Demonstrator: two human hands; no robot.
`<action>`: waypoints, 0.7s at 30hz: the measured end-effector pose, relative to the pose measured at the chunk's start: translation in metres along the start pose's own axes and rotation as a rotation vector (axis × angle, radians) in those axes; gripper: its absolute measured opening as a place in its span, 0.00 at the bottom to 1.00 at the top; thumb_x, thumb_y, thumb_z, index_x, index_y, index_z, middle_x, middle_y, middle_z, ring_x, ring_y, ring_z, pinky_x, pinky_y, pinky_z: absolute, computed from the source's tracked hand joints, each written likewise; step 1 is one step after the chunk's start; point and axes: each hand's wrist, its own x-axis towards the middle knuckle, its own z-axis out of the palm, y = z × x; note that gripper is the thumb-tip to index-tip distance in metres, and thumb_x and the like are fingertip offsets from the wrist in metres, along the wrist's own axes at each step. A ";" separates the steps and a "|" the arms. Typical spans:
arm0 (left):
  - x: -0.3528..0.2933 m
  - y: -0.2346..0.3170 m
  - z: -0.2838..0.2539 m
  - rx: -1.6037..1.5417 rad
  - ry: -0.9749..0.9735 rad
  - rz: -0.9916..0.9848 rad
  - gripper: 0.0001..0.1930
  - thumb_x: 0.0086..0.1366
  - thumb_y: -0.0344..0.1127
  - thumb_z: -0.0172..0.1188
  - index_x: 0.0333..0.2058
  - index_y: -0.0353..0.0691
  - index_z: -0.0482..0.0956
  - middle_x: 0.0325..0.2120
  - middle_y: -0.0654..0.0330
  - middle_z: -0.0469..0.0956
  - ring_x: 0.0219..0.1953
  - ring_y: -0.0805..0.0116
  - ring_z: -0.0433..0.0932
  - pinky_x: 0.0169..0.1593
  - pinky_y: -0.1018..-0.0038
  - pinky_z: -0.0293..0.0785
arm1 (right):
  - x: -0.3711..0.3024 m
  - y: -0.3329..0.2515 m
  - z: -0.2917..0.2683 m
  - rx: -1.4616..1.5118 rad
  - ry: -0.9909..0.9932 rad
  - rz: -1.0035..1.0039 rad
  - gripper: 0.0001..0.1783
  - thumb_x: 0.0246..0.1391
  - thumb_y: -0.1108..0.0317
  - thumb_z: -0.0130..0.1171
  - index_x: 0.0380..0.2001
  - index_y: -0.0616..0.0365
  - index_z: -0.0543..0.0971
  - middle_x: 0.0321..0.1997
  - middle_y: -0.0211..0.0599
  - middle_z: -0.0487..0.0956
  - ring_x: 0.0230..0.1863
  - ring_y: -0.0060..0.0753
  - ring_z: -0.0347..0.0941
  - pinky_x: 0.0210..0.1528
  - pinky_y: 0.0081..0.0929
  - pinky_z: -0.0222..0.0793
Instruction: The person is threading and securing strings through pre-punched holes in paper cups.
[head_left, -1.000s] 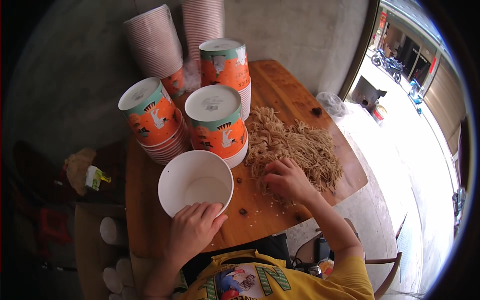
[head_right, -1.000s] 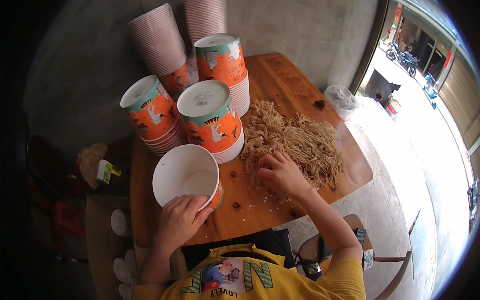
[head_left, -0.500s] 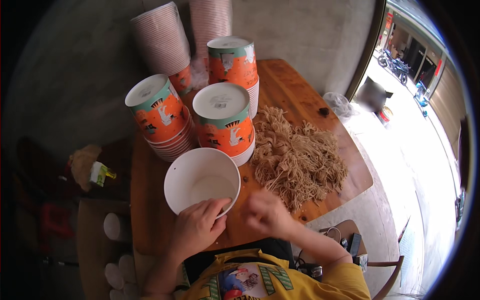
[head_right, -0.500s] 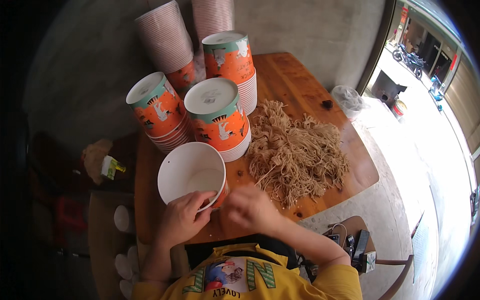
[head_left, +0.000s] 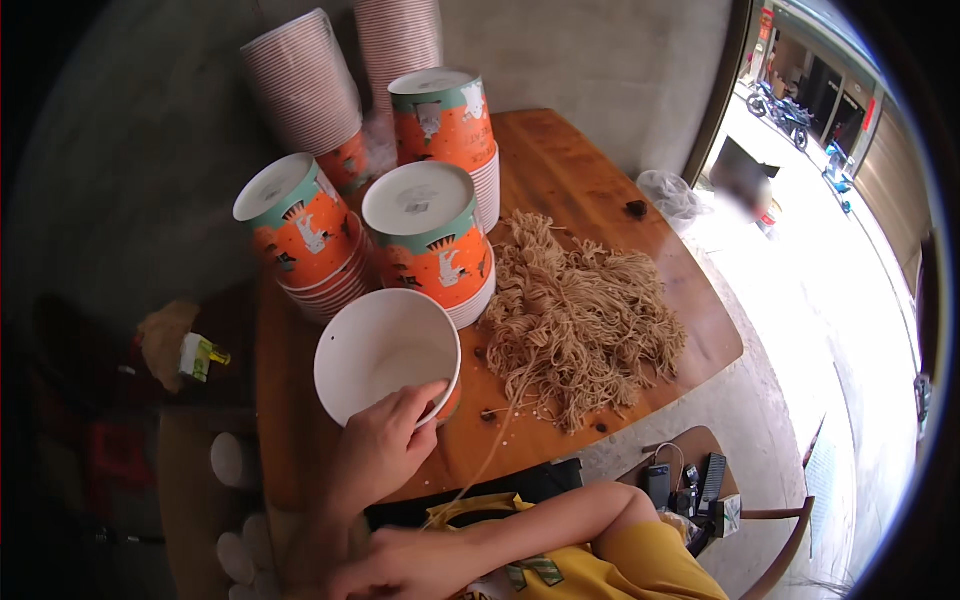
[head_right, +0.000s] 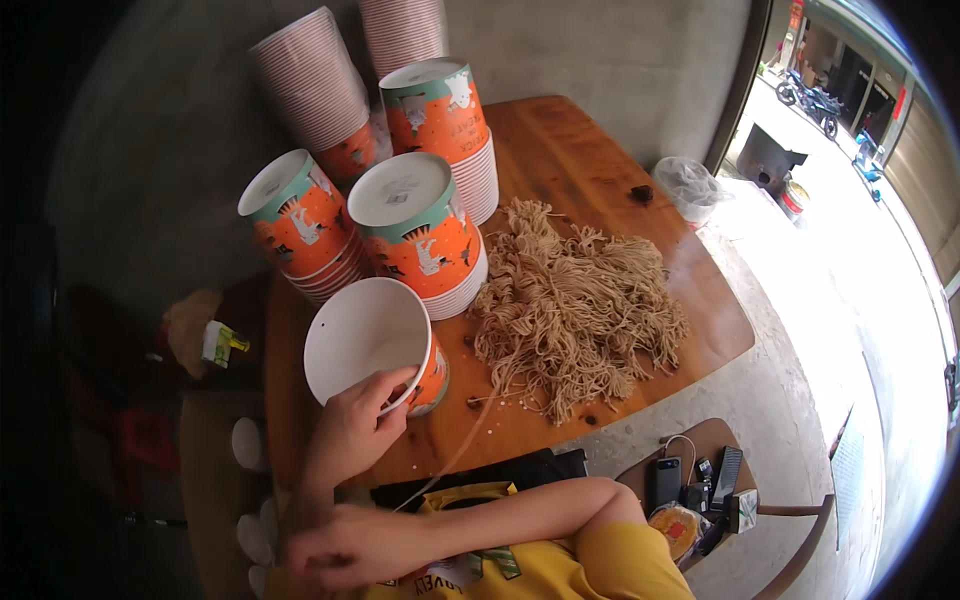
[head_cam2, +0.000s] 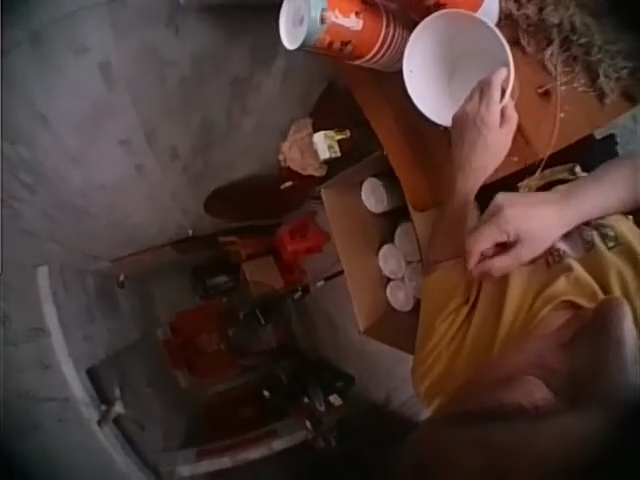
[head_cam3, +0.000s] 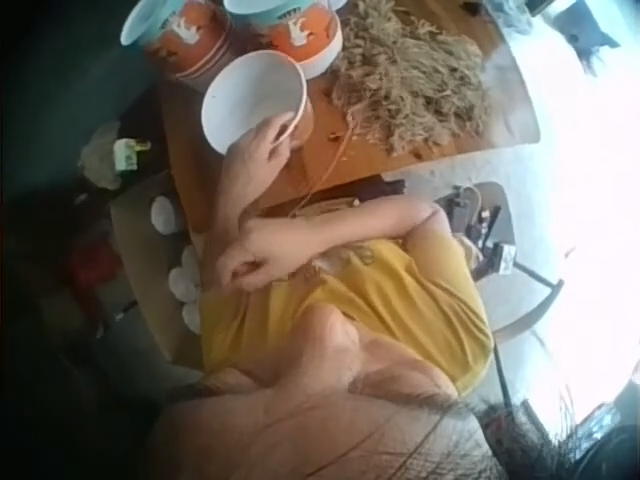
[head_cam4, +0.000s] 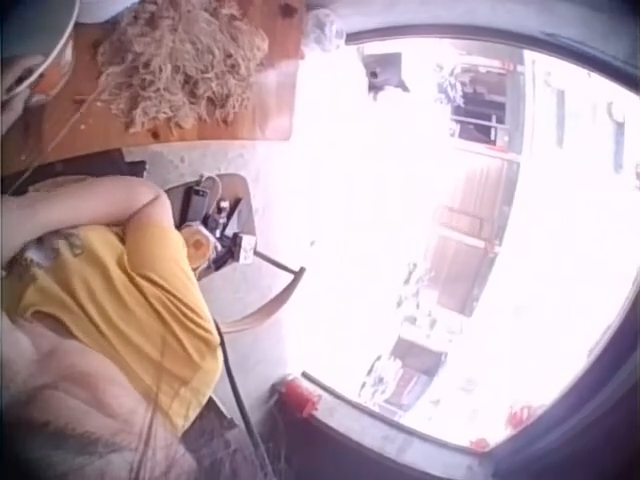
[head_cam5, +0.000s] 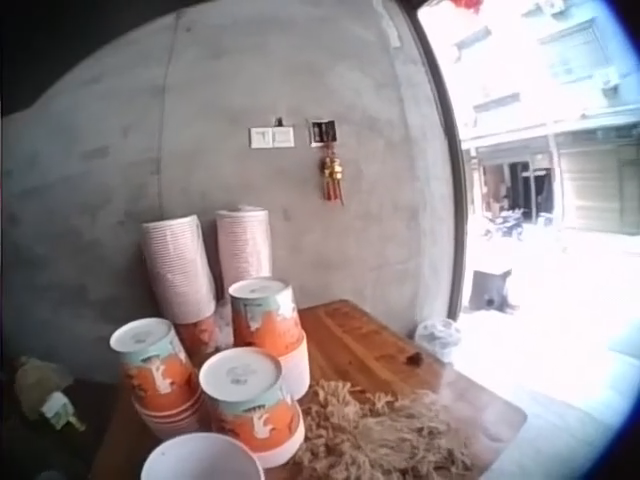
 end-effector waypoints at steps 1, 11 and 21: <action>-0.002 -0.003 -0.004 -0.010 0.000 -0.024 0.20 0.59 0.24 0.59 0.51 0.41 0.72 0.37 0.50 0.80 0.38 0.54 0.82 0.41 0.66 0.78 | -0.009 0.003 -0.010 -0.260 0.114 -0.086 0.06 0.54 0.69 0.57 0.35 0.56 0.76 0.28 0.39 0.76 0.29 0.44 0.76 0.33 0.36 0.73; -0.002 0.004 -0.026 -0.515 -0.026 -0.235 0.25 0.61 0.19 0.55 0.57 0.38 0.67 0.41 0.58 0.77 0.43 0.72 0.76 0.50 0.74 0.71 | -0.059 0.010 -0.089 -0.542 0.889 0.287 0.06 0.61 0.70 0.58 0.36 0.63 0.77 0.29 0.28 0.77 0.31 0.14 0.71 0.35 0.18 0.70; -0.003 0.005 -0.019 -0.211 0.025 0.047 0.15 0.61 0.21 0.61 0.47 0.40 0.76 0.38 0.58 0.78 0.38 0.64 0.80 0.40 0.72 0.77 | -0.054 0.002 -0.104 -0.029 0.696 0.391 0.10 0.65 0.63 0.55 0.37 0.60 0.78 0.29 0.22 0.76 0.30 0.11 0.68 0.34 0.13 0.65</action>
